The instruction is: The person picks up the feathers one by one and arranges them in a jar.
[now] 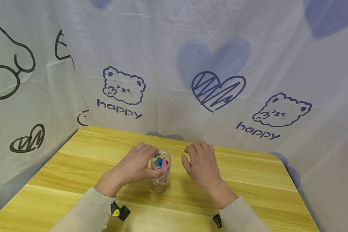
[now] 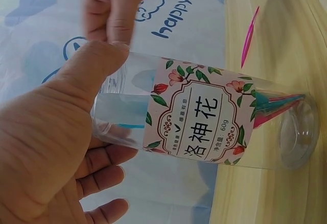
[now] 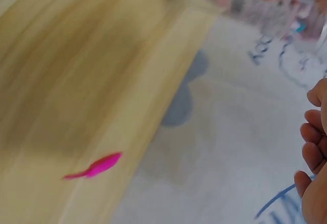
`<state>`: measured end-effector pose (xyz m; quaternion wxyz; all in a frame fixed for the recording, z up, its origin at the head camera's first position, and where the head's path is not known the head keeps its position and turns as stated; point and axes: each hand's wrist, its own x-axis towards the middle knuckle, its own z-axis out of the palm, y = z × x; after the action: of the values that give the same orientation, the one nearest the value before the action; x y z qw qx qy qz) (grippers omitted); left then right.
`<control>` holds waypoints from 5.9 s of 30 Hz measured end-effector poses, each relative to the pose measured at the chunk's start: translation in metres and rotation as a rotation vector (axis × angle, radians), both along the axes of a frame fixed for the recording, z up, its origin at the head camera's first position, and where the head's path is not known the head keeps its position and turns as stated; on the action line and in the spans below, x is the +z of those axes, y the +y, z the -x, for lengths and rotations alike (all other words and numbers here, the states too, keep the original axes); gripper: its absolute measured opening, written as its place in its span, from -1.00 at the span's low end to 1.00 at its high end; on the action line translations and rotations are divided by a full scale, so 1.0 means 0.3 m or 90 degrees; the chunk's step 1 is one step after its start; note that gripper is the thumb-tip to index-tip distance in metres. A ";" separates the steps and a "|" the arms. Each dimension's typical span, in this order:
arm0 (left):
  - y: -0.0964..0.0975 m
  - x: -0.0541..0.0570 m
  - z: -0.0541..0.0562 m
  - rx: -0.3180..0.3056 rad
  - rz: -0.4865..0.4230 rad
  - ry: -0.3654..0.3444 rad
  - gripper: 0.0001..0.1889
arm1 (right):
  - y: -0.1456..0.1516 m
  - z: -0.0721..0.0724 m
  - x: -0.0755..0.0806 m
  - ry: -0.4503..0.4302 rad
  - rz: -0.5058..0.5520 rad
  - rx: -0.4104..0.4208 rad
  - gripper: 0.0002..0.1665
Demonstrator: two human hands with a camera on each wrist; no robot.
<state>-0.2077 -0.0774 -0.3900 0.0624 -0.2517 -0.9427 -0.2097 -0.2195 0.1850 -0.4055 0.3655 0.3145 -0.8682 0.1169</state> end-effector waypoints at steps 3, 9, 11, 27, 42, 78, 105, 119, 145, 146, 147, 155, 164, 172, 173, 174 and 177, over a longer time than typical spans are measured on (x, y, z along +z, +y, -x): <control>0.001 -0.001 0.000 0.003 0.006 0.001 -0.25 | 0.049 0.015 -0.036 -0.023 -0.006 -0.035 -0.79; 0.001 -0.002 0.001 0.000 0.000 -0.008 -0.26 | 0.146 0.039 -0.102 -0.091 -0.020 -0.126 -0.80; 0.001 -0.003 0.000 -0.001 -0.004 -0.011 -0.25 | 0.174 0.047 -0.118 -0.112 -0.021 -0.153 -0.81; -0.003 -0.012 0.001 -0.013 -0.022 -0.009 -0.25 | 0.271 0.073 -0.212 -0.209 -0.042 -0.245 -0.79; -0.005 -0.007 -0.004 -0.014 -0.026 -0.014 -0.26 | 0.272 0.069 -0.239 -0.234 -0.055 -0.251 -0.81; -0.004 -0.003 -0.001 -0.014 -0.023 -0.019 -0.26 | 0.250 0.089 -0.244 -0.359 -0.159 -0.293 -0.61; -0.003 -0.009 0.002 -0.018 -0.030 -0.022 -0.27 | 0.200 0.064 -0.122 -0.113 -0.060 -0.154 -0.88; -0.003 -0.001 0.003 -0.010 -0.024 -0.024 -0.30 | -0.029 -0.013 0.111 0.003 0.075 0.060 -0.90; -0.001 -0.007 0.003 -0.032 -0.027 -0.014 -0.31 | -0.192 -0.049 0.166 -0.028 0.083 0.164 -0.85; -0.001 -0.007 0.003 -0.033 -0.028 -0.012 -0.31 | -0.193 -0.049 0.162 -0.033 0.088 0.165 -0.85; -0.002 -0.008 0.002 -0.034 -0.028 -0.009 -0.32 | -0.195 -0.048 0.158 -0.035 0.092 0.166 -0.85; -0.004 -0.010 0.003 -0.036 -0.027 -0.001 -0.37 | -0.193 -0.042 0.112 -0.038 0.082 0.162 -0.85; -0.005 -0.009 0.001 -0.033 -0.017 0.025 -0.40 | -0.190 -0.031 0.087 0.007 0.039 0.164 -0.86; -0.005 -0.007 0.000 -0.036 -0.025 0.011 -0.38 | -0.182 -0.030 0.080 0.009 0.025 0.149 -0.87; -0.005 -0.006 0.000 -0.037 -0.025 0.010 -0.39 | -0.181 -0.030 0.080 0.007 0.026 0.147 -0.87; -0.005 -0.005 -0.001 -0.036 -0.024 0.009 -0.39 | -0.180 -0.030 0.080 0.005 0.026 0.145 -0.87; -0.003 -0.004 0.000 -0.036 -0.026 0.008 -0.43 | -0.178 -0.029 0.080 0.001 0.029 0.139 -0.87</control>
<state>-0.2076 -0.0784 -0.3912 0.0674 -0.2785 -0.9304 -0.2288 -0.2107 0.1316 -0.3814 0.3584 0.3992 -0.8255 0.1753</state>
